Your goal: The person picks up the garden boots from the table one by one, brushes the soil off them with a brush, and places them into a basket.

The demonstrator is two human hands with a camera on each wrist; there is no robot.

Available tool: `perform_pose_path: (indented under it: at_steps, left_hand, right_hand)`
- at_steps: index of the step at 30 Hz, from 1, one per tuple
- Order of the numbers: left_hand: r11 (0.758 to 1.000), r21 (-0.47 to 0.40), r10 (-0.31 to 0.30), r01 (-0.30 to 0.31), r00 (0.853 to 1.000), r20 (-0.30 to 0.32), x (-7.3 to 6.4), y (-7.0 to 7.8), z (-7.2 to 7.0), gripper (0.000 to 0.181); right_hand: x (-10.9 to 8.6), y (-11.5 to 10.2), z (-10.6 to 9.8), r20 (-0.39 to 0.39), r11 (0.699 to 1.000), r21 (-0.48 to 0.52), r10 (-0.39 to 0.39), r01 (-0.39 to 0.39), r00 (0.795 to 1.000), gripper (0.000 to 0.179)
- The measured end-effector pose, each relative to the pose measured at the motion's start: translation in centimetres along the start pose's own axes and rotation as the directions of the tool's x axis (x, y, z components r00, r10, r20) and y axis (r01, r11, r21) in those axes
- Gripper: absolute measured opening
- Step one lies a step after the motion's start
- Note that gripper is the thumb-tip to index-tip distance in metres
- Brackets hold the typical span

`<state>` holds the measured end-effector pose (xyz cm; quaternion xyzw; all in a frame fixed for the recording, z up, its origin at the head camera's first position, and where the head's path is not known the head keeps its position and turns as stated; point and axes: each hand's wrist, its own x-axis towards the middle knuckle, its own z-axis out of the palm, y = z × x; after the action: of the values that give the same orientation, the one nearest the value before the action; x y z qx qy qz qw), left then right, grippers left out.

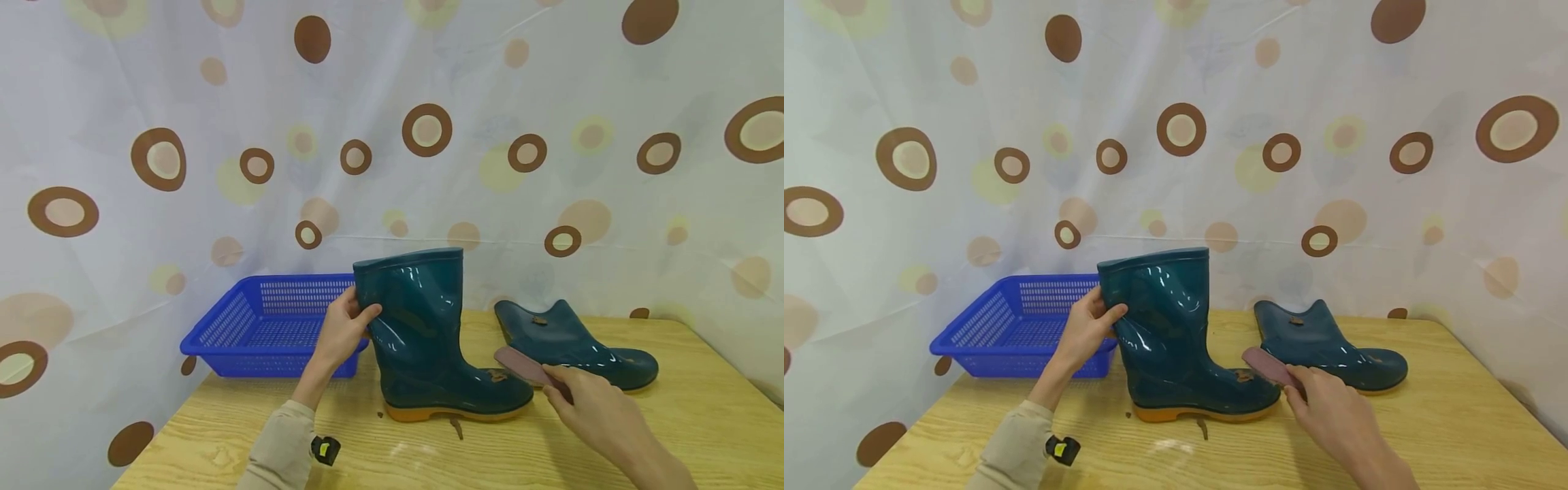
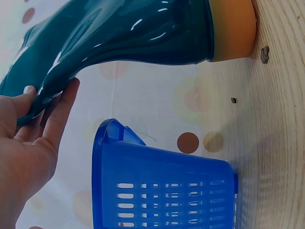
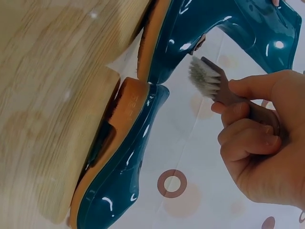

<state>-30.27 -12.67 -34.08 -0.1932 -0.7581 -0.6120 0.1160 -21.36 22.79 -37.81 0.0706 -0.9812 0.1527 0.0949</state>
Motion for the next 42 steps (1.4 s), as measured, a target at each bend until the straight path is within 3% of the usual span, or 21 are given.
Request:
perform_pose_path:
  at_steps: [7,15,23,30,35,42]
  left_hand:
    - [1.000,-0.003,0.012,-0.012,1.000,-0.006,-0.5,0.8,0.0,0.039]
    - [1.000,0.000,-0.002,0.002,1.000,-0.005,-0.6,0.8,-0.1,0.039]
    - [1.000,0.000,0.000,0.000,1.000,-0.007,-0.5,0.7,-0.1,0.040]
    - [1.000,-0.009,0.024,-0.024,1.000,-0.013,0.9,-2.5,0.0,0.041]
    - [1.000,-0.012,-0.002,0.002,1.000,-0.007,0.8,-1.9,0.0,0.042]
    - [1.000,-0.008,0.017,-0.017,1.000,-0.005,-0.4,0.4,0.0,0.039]
  right_hand:
    - [-0.3,-0.9,0.1,0.067,0.991,0.133,-0.026,0.017,0.997,0.037]
    - [-0.6,-0.8,0.6,0.149,0.994,0.102,0.015,-0.031,0.989,0.029]
    - [-0.8,-0.3,1.0,0.118,0.996,0.082,0.008,-0.018,0.993,0.026]
    - [-0.8,0.2,1.0,0.118,0.998,0.059,0.018,-0.025,0.993,0.024]
    - [-0.8,0.2,1.0,0.113,0.998,0.049,0.024,-0.030,0.993,0.023]
    - [-1.0,0.1,0.8,0.118,0.997,0.073,0.011,-0.020,0.993,0.024]
